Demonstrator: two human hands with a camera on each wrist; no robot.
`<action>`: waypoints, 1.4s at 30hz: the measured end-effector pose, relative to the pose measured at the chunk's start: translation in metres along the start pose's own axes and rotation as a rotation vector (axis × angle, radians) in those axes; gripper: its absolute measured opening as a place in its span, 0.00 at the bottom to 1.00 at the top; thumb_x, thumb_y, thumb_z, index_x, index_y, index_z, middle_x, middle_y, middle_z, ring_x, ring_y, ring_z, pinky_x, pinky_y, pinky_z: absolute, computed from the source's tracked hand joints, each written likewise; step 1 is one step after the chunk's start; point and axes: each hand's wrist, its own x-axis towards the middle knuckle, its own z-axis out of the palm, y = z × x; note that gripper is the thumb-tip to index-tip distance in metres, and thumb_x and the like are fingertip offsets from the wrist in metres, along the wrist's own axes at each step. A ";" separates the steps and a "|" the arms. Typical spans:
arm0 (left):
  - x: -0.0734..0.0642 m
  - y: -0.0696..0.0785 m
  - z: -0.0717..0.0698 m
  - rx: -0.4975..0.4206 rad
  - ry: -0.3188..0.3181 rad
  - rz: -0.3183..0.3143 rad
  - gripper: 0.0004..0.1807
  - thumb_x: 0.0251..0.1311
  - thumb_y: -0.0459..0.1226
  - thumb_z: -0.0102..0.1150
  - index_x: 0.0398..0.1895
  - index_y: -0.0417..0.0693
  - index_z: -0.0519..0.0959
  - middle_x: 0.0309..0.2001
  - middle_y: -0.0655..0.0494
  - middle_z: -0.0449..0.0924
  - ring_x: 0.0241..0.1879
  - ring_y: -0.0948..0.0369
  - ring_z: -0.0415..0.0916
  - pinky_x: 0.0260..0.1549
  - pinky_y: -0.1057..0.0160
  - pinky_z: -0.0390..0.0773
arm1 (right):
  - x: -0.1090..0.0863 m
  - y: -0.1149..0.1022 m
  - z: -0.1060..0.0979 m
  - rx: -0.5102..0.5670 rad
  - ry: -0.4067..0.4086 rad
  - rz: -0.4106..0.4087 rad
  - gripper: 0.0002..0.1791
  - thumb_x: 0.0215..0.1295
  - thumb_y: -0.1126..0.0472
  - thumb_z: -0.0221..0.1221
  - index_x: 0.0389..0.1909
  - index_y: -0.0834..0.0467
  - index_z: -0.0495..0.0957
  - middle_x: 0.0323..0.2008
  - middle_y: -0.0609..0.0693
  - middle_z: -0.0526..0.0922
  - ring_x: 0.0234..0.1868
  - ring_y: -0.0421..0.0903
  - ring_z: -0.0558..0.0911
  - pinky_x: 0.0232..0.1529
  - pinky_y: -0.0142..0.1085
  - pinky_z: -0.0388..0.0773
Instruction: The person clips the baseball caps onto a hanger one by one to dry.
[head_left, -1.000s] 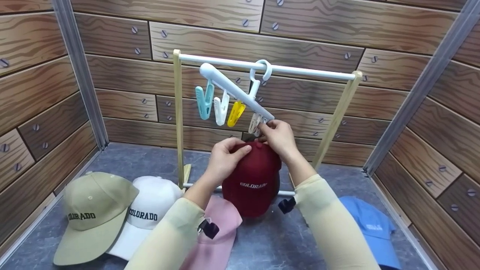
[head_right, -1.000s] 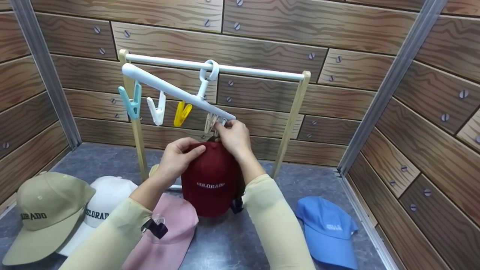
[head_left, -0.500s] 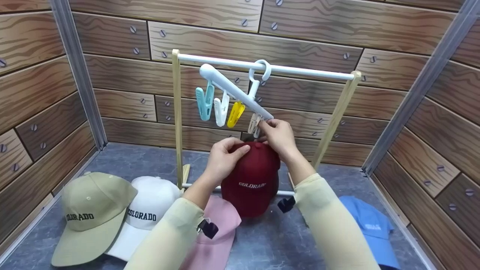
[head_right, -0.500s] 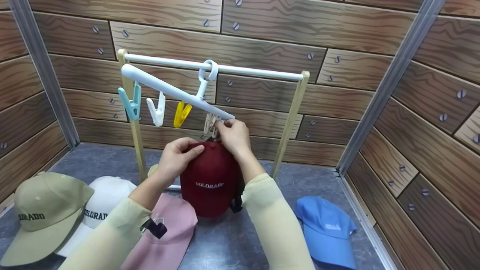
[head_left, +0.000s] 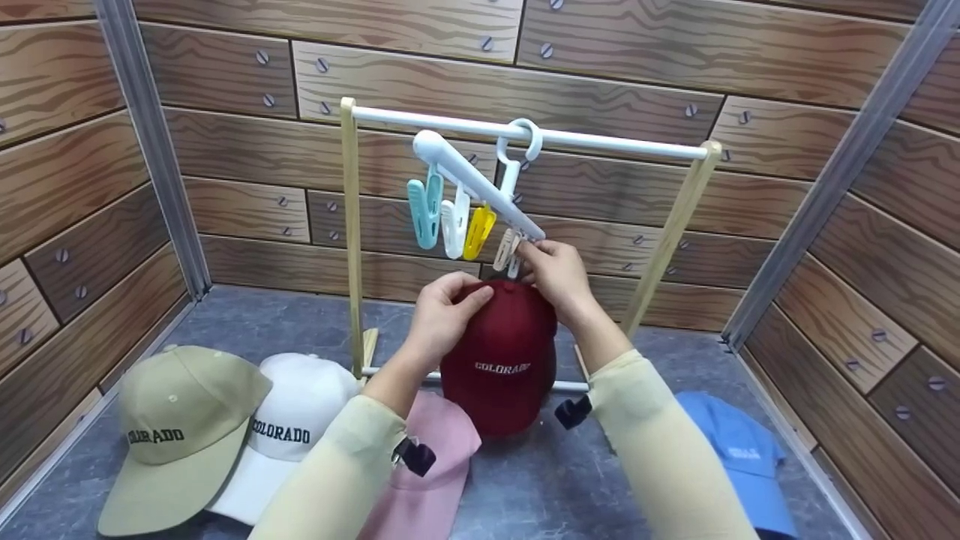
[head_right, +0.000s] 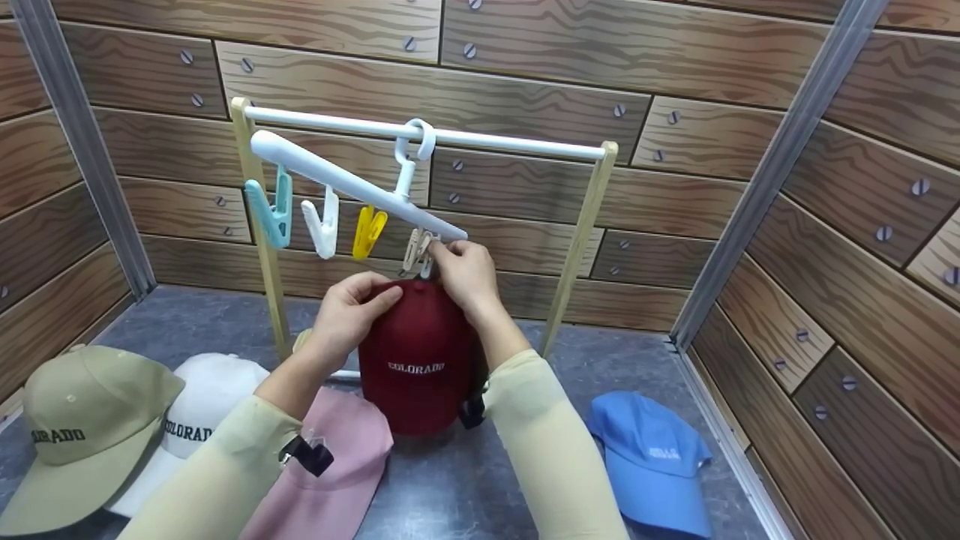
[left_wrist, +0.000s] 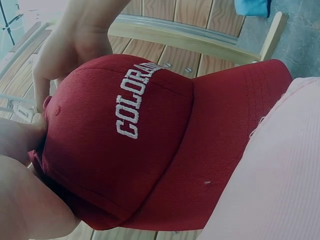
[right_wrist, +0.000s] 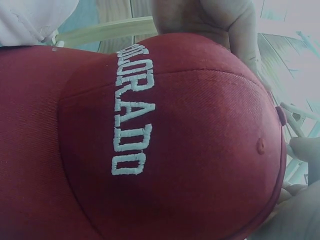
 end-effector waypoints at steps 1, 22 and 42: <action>0.000 0.000 0.000 0.001 0.004 -0.001 0.05 0.74 0.35 0.73 0.43 0.40 0.90 0.37 0.57 0.87 0.37 0.62 0.80 0.40 0.64 0.79 | -0.001 -0.001 0.000 -0.001 -0.001 0.000 0.15 0.75 0.55 0.63 0.30 0.58 0.87 0.25 0.49 0.82 0.24 0.42 0.83 0.28 0.32 0.78; 0.001 0.000 0.003 -0.090 0.043 -0.066 0.06 0.74 0.35 0.73 0.43 0.39 0.90 0.37 0.56 0.87 0.37 0.61 0.80 0.39 0.64 0.80 | -0.002 -0.008 -0.002 0.095 -0.029 -0.042 0.12 0.70 0.64 0.62 0.24 0.58 0.83 0.20 0.47 0.78 0.21 0.40 0.78 0.21 0.30 0.73; 0.003 -0.005 0.009 -0.176 0.096 -0.103 0.06 0.73 0.35 0.73 0.43 0.39 0.89 0.36 0.58 0.86 0.35 0.62 0.81 0.37 0.65 0.81 | 0.000 -0.006 -0.005 0.094 -0.019 -0.092 0.12 0.68 0.67 0.62 0.23 0.61 0.82 0.18 0.45 0.76 0.21 0.38 0.74 0.20 0.27 0.66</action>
